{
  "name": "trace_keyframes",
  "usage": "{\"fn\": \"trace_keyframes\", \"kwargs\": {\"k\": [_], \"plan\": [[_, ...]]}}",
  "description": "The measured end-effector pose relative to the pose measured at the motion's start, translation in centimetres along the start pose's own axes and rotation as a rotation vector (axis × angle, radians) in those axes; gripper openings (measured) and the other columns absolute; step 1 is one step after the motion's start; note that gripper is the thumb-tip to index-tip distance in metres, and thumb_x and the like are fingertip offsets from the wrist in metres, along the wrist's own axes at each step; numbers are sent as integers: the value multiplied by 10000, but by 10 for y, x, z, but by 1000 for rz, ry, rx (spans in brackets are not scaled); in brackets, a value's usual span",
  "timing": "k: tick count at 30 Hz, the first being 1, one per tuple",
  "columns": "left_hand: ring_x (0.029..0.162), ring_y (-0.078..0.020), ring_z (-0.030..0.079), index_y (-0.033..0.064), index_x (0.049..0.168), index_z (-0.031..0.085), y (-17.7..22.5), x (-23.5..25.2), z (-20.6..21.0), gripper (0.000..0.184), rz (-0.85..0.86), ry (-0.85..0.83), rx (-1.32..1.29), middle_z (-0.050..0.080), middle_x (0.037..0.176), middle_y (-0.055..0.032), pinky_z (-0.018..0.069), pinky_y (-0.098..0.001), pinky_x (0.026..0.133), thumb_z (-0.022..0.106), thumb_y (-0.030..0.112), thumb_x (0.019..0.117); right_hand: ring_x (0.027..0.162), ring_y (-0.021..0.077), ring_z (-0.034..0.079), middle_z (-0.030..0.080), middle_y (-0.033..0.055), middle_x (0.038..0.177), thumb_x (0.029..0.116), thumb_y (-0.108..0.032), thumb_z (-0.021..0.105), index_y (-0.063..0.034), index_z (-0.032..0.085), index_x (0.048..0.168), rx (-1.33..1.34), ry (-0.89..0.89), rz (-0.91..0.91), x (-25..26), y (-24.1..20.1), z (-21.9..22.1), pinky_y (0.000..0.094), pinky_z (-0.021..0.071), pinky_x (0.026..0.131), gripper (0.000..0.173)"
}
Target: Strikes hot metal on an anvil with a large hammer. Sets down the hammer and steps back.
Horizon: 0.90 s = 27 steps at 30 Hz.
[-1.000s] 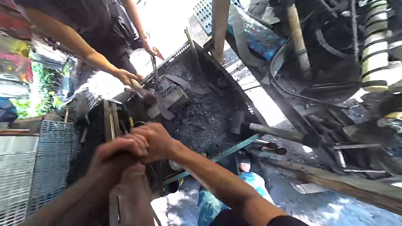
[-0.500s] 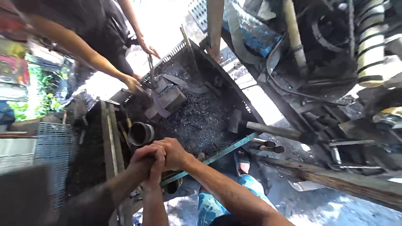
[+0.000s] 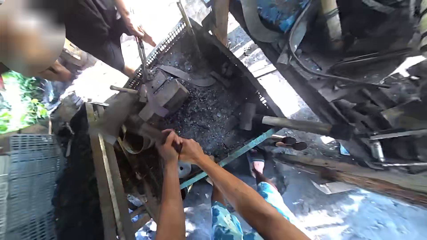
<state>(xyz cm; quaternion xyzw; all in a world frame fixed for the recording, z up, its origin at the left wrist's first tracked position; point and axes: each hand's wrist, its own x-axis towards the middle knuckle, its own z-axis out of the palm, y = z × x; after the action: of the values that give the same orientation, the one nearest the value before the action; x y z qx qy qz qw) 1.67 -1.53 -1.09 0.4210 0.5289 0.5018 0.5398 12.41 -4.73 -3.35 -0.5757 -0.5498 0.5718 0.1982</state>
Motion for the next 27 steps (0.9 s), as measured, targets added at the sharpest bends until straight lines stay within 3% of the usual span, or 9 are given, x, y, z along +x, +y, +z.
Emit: {"fn": "trace_keyframes", "kwargs": {"k": [5, 10, 13, 15, 16, 18, 21, 24, 27], "plan": [[625, -175, 630, 76, 1135, 659, 199, -92, 25, 214, 613, -140, 199, 657, 739, -41, 581, -370, 633, 683, 183, 951, 845, 244, 724, 745, 58, 875, 695, -484, 831, -118, 710, 994, 68, 186, -689, -87, -136, -38, 532, 575, 741, 488], [655, -107, 634, 203, 1118, 674, 329, -58, 40, 233, 855, -332, 281, 652, 742, 60, 579, -318, 671, 726, 349, 943, 699, 205, 676, 681, 15, 739, 628, -308, 871, -124, 684, 863, 84, 357, -1044, -78, -260, -95, 470, 540, 603, 352], [679, -91, 628, 186, 1178, 633, 246, 8, 35, 267, 792, -230, 255, 663, 816, 54, 570, -291, 649, 720, 266, 939, 742, 212, 699, 722, 24, 813, 626, -304, 890, -132, 729, 1008, 67, 393, -869, -8, -203, -86, 496, 561, 619, 448], [682, -101, 636, 123, 1180, 641, 108, 28, 20, 235, 447, -74, 245, 674, 852, 24, 586, -300, 648, 688, 200, 964, 837, 225, 712, 736, 35, 907, 764, -388, 838, -182, 721, 1105, 98, 228, -447, 24, -89, -40, 538, 598, 704, 415], [602, -123, 627, 80, 1122, 658, 44, 31, 16, 176, 211, 35, 266, 660, 756, 2, 582, -328, 586, 668, 172, 972, 859, 235, 713, 734, 46, 920, 807, -420, 797, -186, 718, 1081, 135, 136, -229, 29, -37, -18, 553, 594, 732, 369], [516, -208, 635, 8, 1036, 685, -22, 29, 11, 179, -156, 184, 283, 634, 626, -74, 602, -413, 548, 701, 168, 959, 855, 299, 706, 716, 97, 895, 785, -476, 741, -130, 703, 960, 143, 7, 115, 20, 9, 3, 603, 562, 724, 389], [544, -226, 623, -31, 1064, 622, 28, -23, 10, 187, -128, 162, 162, 603, 630, -99, 598, -428, 596, 641, 132, 975, 858, 304, 721, 729, 80, 901, 750, -550, 717, -186, 698, 1028, 31, -63, 84, -30, -13, 3, 619, 573, 698, 458], [582, -217, 648, -2, 1088, 623, 116, -91, 11, 242, 81, 88, -1, 640, 691, -102, 603, -409, 606, 708, 163, 933, 841, 290, 720, 728, 74, 884, 736, -503, 764, -199, 680, 1091, 66, -64, -149, -93, -64, 1, 607, 570, 703, 474], [649, -212, 663, 55, 1163, 664, 205, -104, 13, 329, 374, -173, -32, 687, 780, -102, 600, -398, 657, 785, 205, 897, 880, 263, 729, 750, 62, 920, 731, -446, 817, -175, 705, 1112, 126, 28, -461, -111, -136, -21, 588, 583, 748, 480]]}}
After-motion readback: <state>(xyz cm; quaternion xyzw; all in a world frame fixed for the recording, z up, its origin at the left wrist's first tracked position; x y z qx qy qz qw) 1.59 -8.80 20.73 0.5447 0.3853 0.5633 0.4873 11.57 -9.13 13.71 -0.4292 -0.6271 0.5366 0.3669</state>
